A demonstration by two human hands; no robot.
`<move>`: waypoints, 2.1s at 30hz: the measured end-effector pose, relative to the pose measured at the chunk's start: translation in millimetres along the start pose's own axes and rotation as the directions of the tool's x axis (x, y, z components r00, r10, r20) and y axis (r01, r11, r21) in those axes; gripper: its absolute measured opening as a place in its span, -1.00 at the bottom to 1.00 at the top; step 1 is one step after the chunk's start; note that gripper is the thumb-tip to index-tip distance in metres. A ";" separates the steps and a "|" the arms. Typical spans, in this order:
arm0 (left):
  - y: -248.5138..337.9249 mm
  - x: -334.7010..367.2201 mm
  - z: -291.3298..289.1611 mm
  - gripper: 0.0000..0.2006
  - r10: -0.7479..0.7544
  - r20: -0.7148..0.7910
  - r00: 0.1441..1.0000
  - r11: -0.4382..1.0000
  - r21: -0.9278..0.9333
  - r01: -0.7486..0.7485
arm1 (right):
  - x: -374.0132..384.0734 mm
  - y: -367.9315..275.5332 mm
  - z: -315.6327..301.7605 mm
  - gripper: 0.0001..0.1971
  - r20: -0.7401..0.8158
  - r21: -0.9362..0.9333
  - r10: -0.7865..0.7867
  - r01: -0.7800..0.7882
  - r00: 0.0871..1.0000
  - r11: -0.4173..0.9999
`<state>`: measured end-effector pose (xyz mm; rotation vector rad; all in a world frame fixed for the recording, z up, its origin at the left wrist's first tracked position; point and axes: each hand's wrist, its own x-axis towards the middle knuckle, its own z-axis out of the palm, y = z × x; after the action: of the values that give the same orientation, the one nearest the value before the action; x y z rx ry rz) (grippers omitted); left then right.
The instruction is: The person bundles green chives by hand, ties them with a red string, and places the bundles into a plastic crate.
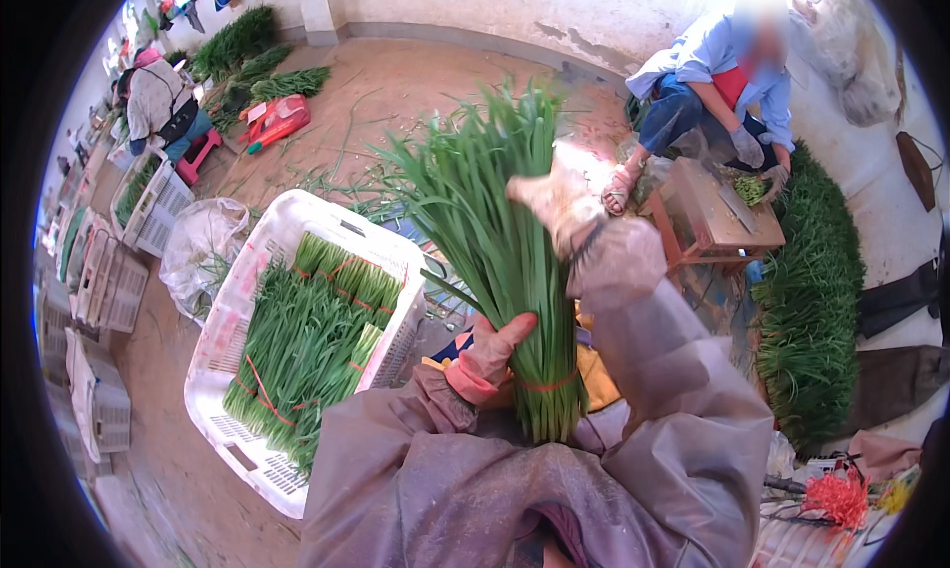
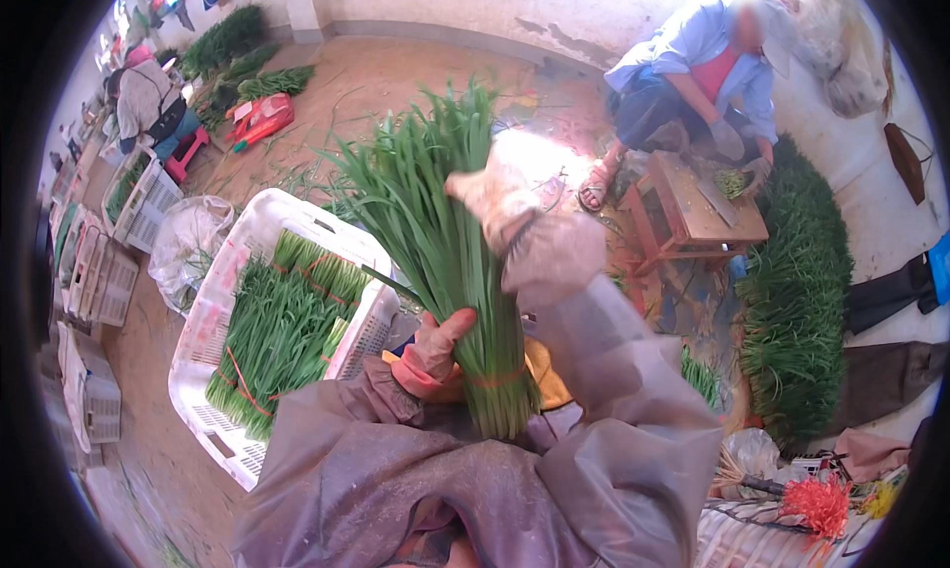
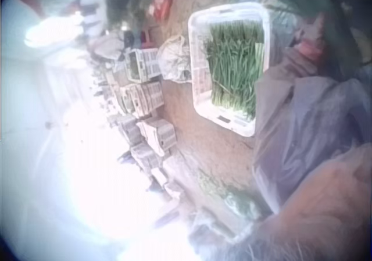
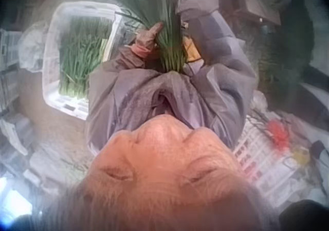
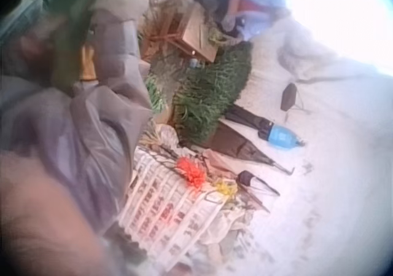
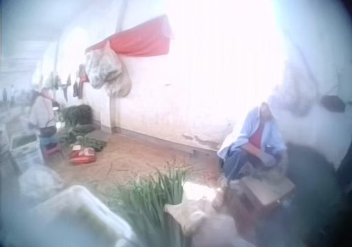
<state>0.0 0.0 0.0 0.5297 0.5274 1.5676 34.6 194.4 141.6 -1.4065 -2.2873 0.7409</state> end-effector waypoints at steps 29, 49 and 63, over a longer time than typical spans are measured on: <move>15.3 12.5 -52.4 -0.45 0.122 -0.139 0.983 0.870 -0.461 -0.173 | 55.9 179.1 -134.6 -0.70 -0.072 0.201 -0.183 0.194 0.980 0.960; 13.8 -21.7 -13.1 -0.27 -0.107 -0.249 0.963 0.905 -0.425 -0.009 | -173.9 84.8 91.0 -0.48 0.272 0.902 -0.379 -0.097 0.885 0.421; -42.0 -50.6 58.4 -0.15 -0.845 0.092 0.526 0.528 -0.010 0.850 | -225.6 207.6 87.5 -0.49 0.067 0.978 0.172 -0.030 0.983 -0.206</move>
<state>72.0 -47.0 18.7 0.2053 0.5617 0.5876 234.3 47.2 -58.7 -0.6076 -0.6204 1.8779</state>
